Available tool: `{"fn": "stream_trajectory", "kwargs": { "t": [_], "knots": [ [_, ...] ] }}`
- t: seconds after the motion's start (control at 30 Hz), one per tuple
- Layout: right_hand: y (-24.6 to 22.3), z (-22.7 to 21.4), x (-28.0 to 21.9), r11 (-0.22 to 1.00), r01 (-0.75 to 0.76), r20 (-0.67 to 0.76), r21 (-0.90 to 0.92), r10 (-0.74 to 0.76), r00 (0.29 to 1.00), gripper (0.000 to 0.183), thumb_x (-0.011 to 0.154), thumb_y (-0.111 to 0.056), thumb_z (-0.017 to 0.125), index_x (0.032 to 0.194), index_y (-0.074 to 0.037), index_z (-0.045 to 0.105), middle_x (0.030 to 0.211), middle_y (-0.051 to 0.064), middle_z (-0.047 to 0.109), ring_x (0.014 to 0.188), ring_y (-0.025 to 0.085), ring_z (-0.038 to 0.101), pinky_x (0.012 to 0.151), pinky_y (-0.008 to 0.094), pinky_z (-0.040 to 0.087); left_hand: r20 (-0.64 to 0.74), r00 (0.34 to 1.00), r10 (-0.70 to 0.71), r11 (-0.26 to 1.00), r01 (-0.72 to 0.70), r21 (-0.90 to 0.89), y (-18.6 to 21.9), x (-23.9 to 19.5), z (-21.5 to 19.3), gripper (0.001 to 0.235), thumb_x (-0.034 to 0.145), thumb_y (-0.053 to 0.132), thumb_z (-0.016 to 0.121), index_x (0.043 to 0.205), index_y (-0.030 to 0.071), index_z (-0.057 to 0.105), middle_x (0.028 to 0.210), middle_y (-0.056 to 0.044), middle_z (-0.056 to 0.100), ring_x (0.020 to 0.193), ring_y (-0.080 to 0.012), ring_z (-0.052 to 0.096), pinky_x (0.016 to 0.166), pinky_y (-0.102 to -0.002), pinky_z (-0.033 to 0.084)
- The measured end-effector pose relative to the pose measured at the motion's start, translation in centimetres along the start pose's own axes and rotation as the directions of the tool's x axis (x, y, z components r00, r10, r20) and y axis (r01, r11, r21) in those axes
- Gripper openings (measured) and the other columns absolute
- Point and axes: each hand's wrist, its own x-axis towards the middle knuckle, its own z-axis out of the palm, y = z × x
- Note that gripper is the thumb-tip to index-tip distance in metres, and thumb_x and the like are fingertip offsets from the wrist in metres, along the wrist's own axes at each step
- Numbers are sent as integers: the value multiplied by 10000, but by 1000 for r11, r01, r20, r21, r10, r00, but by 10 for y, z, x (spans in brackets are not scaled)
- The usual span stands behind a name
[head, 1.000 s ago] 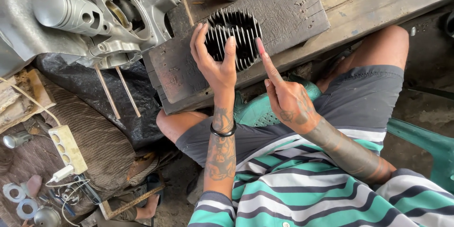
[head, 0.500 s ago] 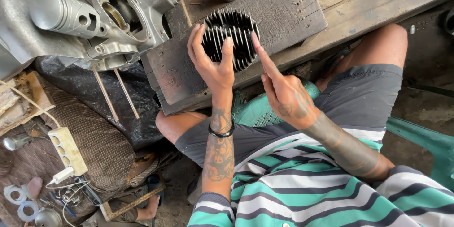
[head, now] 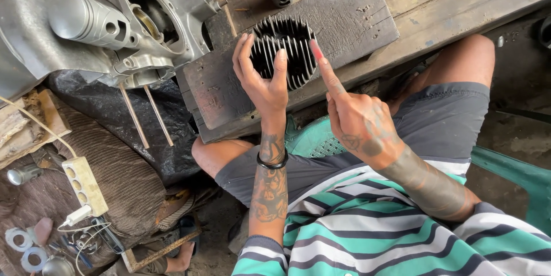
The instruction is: Cleaning the cooling fins of a motorcycle engine cylinder head using a small brush at a workbench.
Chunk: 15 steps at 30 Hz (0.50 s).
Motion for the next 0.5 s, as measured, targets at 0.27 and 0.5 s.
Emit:
{"fn": "stream_trajectory", "kwargs": {
  "t": [0.27, 0.5],
  "knots": [
    [-1, 10, 7, 998, -12, -22, -58, 11, 1000, 669, 1043, -187, 415, 1686, -250, 244, 685, 125, 717, 619, 478, 699, 643, 630, 587, -14, 1000, -8, 1000, 8, 8, -2, 0, 2, 580, 1005, 464, 738, 1452, 154, 537, 1496, -102, 468, 1485, -376, 395, 1206, -703, 285],
    [-10, 14, 4, 997, -9, -25, -70, 7, 1000, 672, 1035, -132, 430, 1680, -191, 253, 774, 212, 740, 643, 525, 702, 680, 638, 581, -12, 1000, -9, 1000, 9, -8, 0, -1, 2, 563, 1025, 466, 723, 1464, 170, 530, 1507, -95, 456, 1486, -390, 385, 1204, -715, 290]
  ]
}}
